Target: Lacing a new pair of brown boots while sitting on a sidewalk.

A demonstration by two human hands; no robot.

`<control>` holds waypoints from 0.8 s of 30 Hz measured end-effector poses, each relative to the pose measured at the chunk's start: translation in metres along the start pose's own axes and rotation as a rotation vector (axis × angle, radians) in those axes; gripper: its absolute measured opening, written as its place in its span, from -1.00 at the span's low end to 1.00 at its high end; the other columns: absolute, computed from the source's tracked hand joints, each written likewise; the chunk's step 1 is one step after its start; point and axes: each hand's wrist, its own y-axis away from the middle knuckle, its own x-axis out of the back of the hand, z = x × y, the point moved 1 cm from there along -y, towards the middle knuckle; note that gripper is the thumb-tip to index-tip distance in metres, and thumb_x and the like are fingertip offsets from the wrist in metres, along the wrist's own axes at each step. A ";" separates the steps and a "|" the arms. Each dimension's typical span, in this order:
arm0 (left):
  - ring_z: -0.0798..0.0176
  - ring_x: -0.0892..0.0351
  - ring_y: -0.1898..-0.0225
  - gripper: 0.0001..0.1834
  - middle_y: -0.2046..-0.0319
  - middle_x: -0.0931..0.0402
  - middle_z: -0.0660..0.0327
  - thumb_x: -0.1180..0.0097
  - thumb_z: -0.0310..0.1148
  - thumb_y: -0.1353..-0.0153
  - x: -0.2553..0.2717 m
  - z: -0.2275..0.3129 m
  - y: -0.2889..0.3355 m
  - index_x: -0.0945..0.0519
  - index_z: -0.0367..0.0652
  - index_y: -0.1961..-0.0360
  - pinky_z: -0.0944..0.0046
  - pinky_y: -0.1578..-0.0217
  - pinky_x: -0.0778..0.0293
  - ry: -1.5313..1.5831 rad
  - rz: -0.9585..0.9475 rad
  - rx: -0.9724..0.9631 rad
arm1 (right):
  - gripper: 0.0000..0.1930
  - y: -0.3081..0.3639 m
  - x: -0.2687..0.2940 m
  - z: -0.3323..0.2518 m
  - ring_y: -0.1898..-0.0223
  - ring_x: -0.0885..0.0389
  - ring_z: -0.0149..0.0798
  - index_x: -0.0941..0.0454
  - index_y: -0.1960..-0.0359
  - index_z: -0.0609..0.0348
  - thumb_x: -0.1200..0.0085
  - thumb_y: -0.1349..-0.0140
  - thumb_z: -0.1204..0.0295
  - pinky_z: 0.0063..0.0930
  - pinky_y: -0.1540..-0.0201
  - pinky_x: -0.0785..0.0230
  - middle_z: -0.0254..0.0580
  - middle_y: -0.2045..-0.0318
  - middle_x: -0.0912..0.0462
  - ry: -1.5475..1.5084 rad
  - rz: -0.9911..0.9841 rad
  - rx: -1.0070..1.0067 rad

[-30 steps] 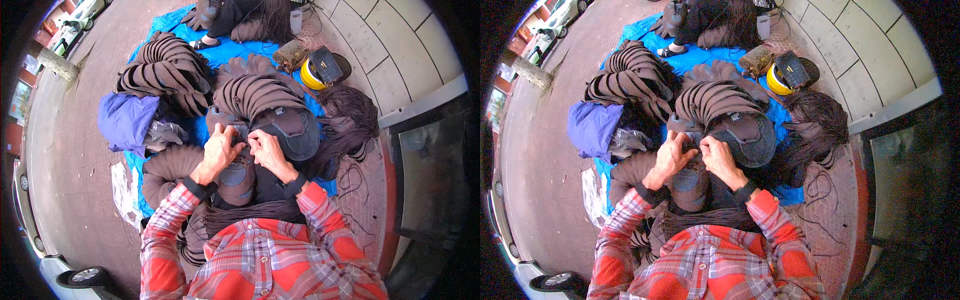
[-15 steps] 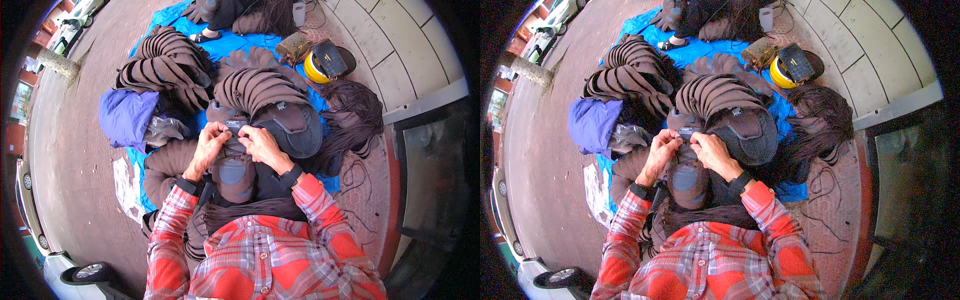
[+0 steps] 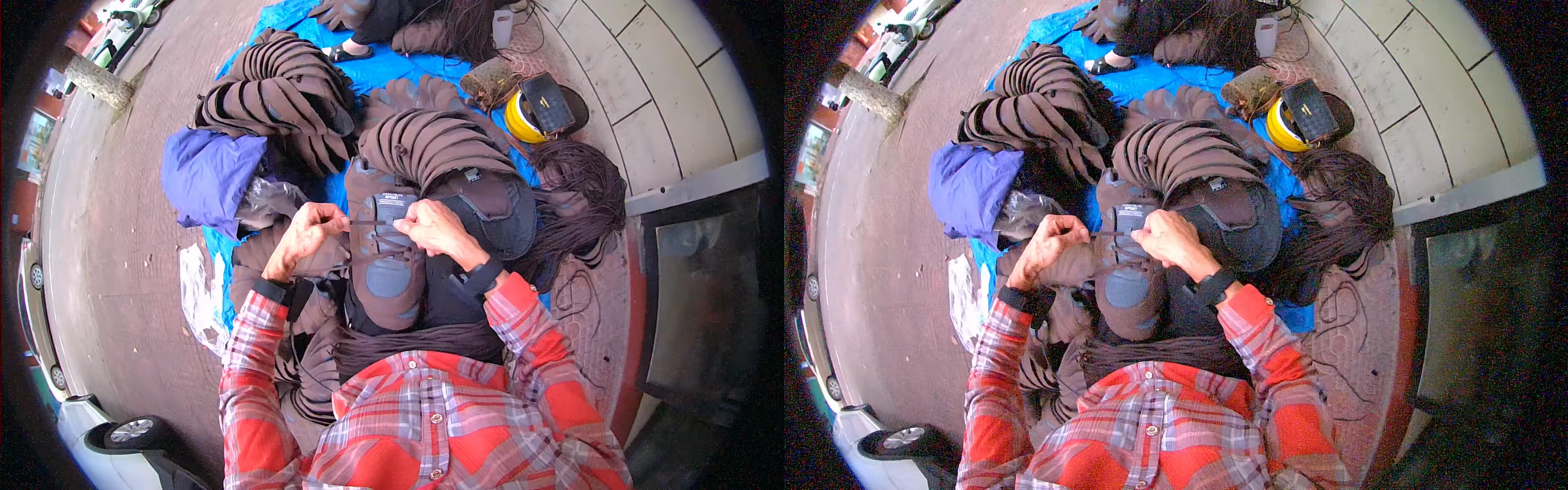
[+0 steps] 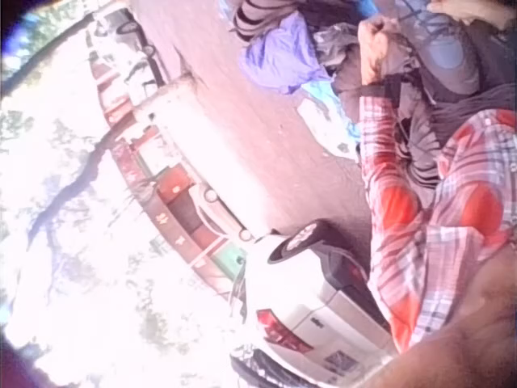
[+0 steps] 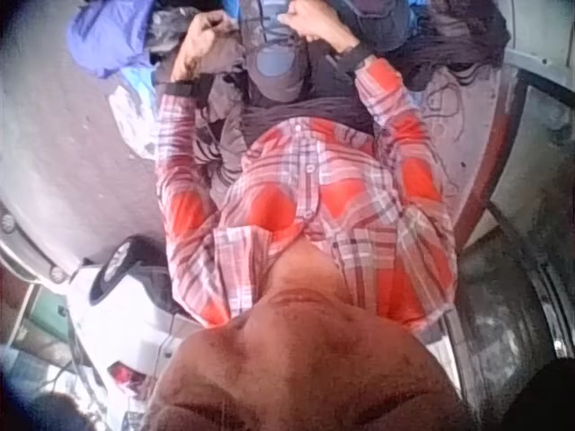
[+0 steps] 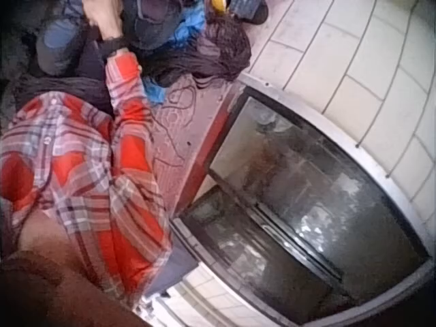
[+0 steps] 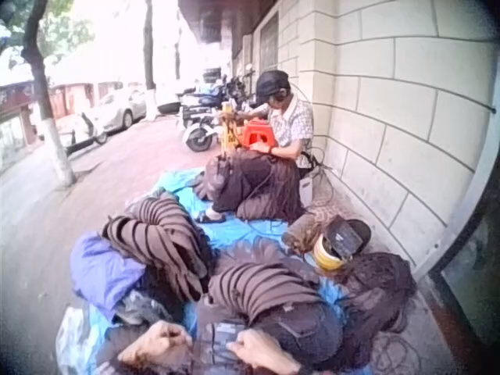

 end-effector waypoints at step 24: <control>0.08 -0.40 0.21 -0.88 0.36 -0.42 0.12 0.02 -0.46 0.01 0.106 0.017 0.132 -0.54 -0.16 0.43 0.15 0.20 -0.31 -1.399 0.579 -0.218 | -0.74 -0.026 -0.035 -0.069 0.81 -0.47 -0.38 -0.47 0.51 0.30 0.05 -0.21 0.33 -0.56 0.86 -0.23 -0.15 0.70 -0.54 -0.173 -0.393 0.200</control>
